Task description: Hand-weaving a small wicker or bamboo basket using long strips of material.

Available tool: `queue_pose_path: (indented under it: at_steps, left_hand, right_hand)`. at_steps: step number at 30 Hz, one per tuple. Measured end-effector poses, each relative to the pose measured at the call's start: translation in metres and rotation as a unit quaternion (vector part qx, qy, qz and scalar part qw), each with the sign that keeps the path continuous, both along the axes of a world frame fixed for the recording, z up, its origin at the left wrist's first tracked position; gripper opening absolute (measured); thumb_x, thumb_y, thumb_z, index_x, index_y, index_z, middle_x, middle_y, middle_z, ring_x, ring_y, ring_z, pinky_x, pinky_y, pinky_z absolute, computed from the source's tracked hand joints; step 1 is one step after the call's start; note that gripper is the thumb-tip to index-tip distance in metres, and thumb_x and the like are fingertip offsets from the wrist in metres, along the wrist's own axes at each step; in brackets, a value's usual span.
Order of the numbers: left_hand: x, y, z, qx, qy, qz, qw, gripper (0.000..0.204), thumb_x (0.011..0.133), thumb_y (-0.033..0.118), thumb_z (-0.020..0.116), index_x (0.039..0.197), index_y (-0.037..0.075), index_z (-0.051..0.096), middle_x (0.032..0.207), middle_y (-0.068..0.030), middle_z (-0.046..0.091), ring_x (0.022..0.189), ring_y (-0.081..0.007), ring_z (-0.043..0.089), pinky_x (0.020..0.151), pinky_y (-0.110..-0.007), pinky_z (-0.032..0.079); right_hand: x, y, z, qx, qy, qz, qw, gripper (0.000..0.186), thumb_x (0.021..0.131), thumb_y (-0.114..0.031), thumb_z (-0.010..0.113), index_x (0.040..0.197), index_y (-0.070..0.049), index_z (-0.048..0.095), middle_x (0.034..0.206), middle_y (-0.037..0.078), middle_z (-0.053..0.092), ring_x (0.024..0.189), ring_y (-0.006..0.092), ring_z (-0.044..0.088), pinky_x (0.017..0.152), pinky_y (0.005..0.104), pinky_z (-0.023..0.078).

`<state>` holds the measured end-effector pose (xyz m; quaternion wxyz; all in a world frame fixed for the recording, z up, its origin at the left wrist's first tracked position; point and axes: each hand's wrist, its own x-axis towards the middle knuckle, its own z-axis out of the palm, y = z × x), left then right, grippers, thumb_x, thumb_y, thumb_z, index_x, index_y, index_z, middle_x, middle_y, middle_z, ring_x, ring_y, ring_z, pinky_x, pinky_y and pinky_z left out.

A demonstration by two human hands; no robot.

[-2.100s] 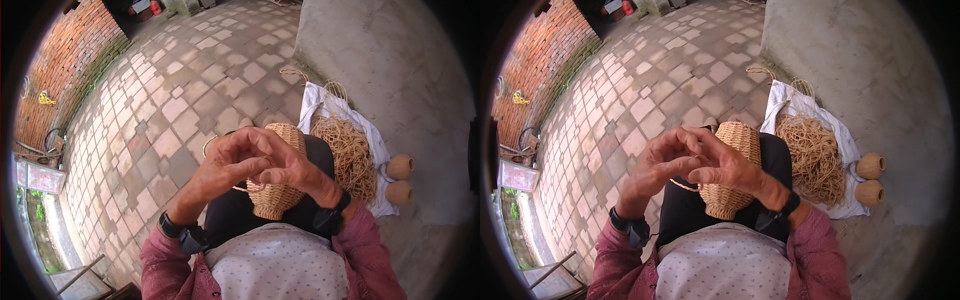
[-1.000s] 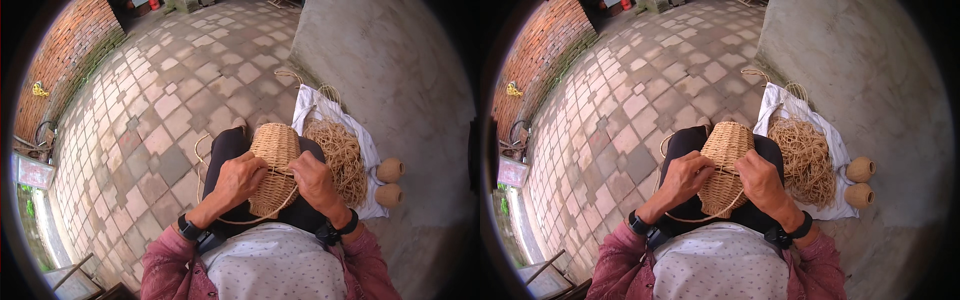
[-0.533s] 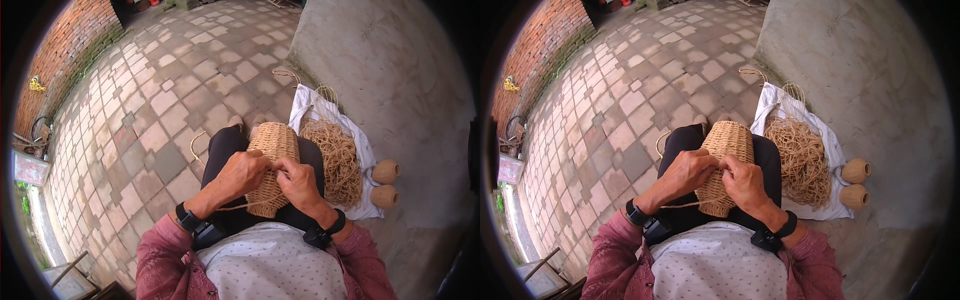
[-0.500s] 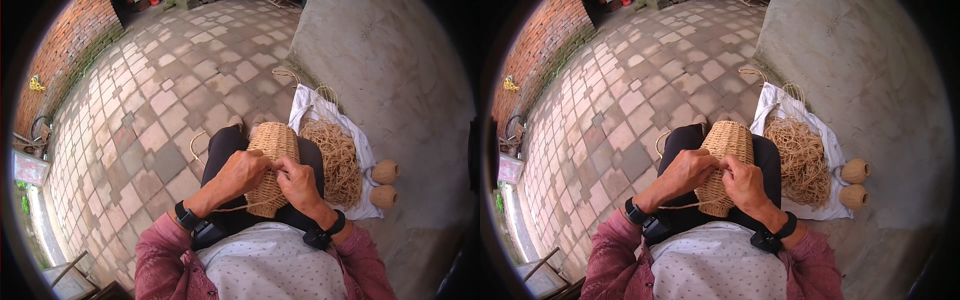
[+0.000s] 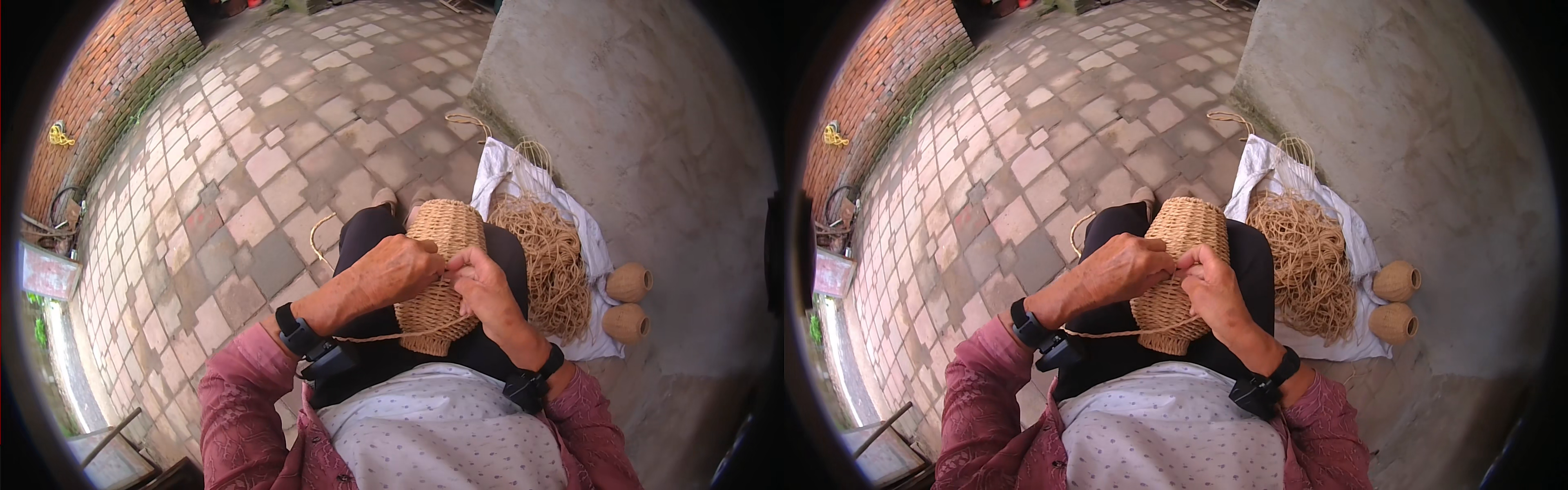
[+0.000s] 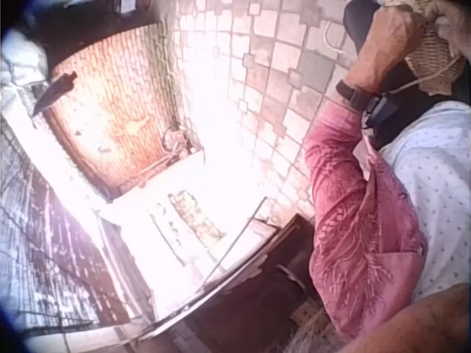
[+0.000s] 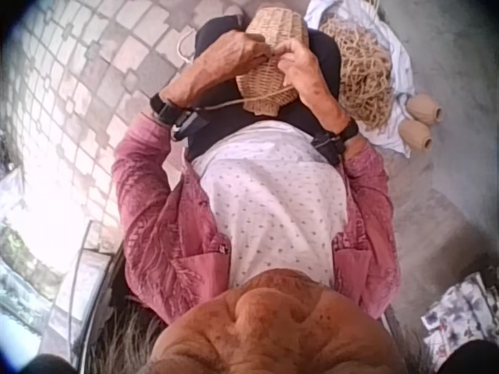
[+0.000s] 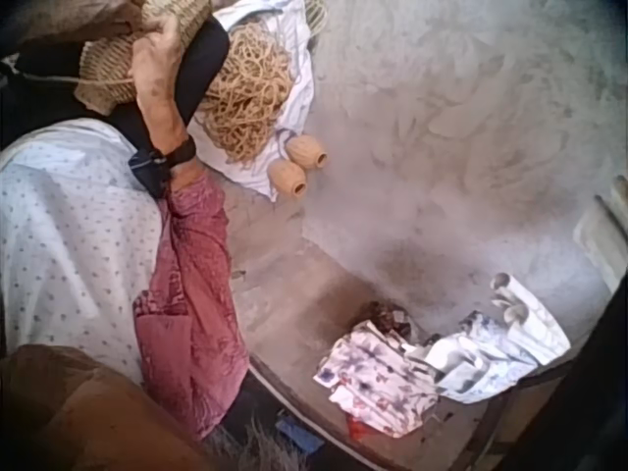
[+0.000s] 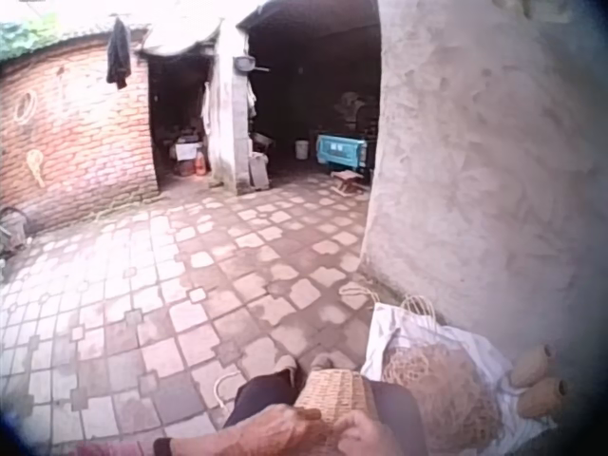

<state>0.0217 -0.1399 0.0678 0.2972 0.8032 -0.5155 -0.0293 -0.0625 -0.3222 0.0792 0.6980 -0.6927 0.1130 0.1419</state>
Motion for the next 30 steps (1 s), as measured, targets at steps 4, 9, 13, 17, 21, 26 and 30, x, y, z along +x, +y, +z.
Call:
queue_pose_path:
  at_steps: [4, 9, 13, 17, 21, 26, 30]
  left_hand:
    - [0.001, -0.002, 0.005, 0.032, -0.036, -0.014, 0.999, 0.008, 0.077, 0.008, 0.065, 0.076, 0.001, 0.061, 0.073, -0.0113, 0.059, 0.067, -0.0312, 0.063, 0.061, -0.04, 0.052]
    - [-0.002, -0.003, 0.004, 0.041, -0.065, -0.021, 0.997, 0.008, 0.074, 0.007, 0.065, 0.074, 0.002, 0.058, 0.071, -0.0107, 0.057, 0.065, -0.0306, 0.063, 0.058, -0.04, 0.051]
    - [-0.001, -0.004, 0.002, 0.041, -0.051, -0.024, 0.998, 0.008, 0.073, 0.006, 0.064, 0.077, 0.002, 0.059, 0.072, -0.0115, 0.058, 0.065, -0.0306, 0.063, 0.058, -0.041, 0.05]
    - [0.001, 0.004, -0.001, -0.013, -0.032, -0.002, 0.999, 0.011, 0.073, 0.006, 0.064, 0.081, 0.001, 0.059, 0.073, -0.0125, 0.059, 0.062, -0.0297, 0.061, 0.058, -0.04, 0.051]
    - [0.006, 0.057, 0.001, -0.027, -0.021, 0.203, 0.979, 0.012, 0.079, 0.007, 0.062, 0.089, 0.003, 0.058, 0.073, -0.0104, 0.06, 0.058, -0.023, 0.061, 0.053, -0.035, 0.05]
    - [-0.022, 0.046, -0.003, -0.303, 0.569, 0.181, 0.743, 0.008, 0.087, 0.008, 0.059, 0.094, 0.008, 0.057, 0.075, -0.0056, 0.059, 0.057, -0.0139, 0.057, 0.047, -0.027, 0.045]
    - [-0.017, 0.044, 0.002, -0.257, 0.475, 0.21, 0.815, 0.01, 0.085, 0.007, 0.058, 0.093, 0.007, 0.054, 0.068, -0.0041, 0.056, 0.055, -0.0133, 0.054, 0.05, -0.028, 0.043]
  right_hand:
    - [-0.001, -0.002, 0.0, 0.028, 0.009, -0.016, 0.999, 0.025, 0.083, 0.006, 0.047, 0.107, 0.0, 0.052, 0.092, 0.011, 0.062, 0.062, 0.0084, 0.053, 0.049, 0.0222, 0.046]
    - [-0.001, 0.001, 0.003, 0.052, 0.01, -0.025, 0.998, 0.025, 0.084, 0.005, 0.047, 0.108, 0.001, 0.051, 0.09, 0.011, 0.06, 0.06, 0.0097, 0.053, 0.049, 0.0226, 0.047]
    - [-0.001, 0.002, -0.001, 0.073, -0.002, -0.039, 0.997, 0.025, 0.084, 0.004, 0.047, 0.108, 0.001, 0.05, 0.092, 0.01, 0.059, 0.059, 0.0081, 0.052, 0.047, 0.0218, 0.046]
    - [-0.006, -0.004, 0.014, -0.173, -0.173, 0.004, 0.969, 0.028, 0.082, 0.003, 0.056, 0.11, 0.0, 0.053, 0.098, 0.013, 0.06, 0.077, 0.0206, 0.059, 0.069, 0.0343, 0.051]
    - [-0.01, -0.05, 0.033, -0.389, -0.357, -0.129, 0.839, 0.028, 0.081, 0.0, 0.063, 0.109, -0.001, 0.058, 0.108, 0.014, 0.064, 0.103, 0.03, 0.061, 0.091, 0.0394, 0.047]
    - [-0.01, -0.071, -0.006, -0.294, -0.214, -0.119, 0.924, 0.017, 0.085, -0.002, 0.063, 0.102, -0.001, 0.062, 0.093, 0.01, 0.066, 0.087, 0.0191, 0.064, 0.079, 0.0316, 0.051]
    - [-0.009, -0.061, -0.021, -0.223, -0.211, -0.082, 0.948, 0.012, 0.087, -0.003, 0.062, 0.099, 0.0, 0.063, 0.089, 0.006, 0.068, 0.079, 0.0137, 0.063, 0.074, 0.0283, 0.051]
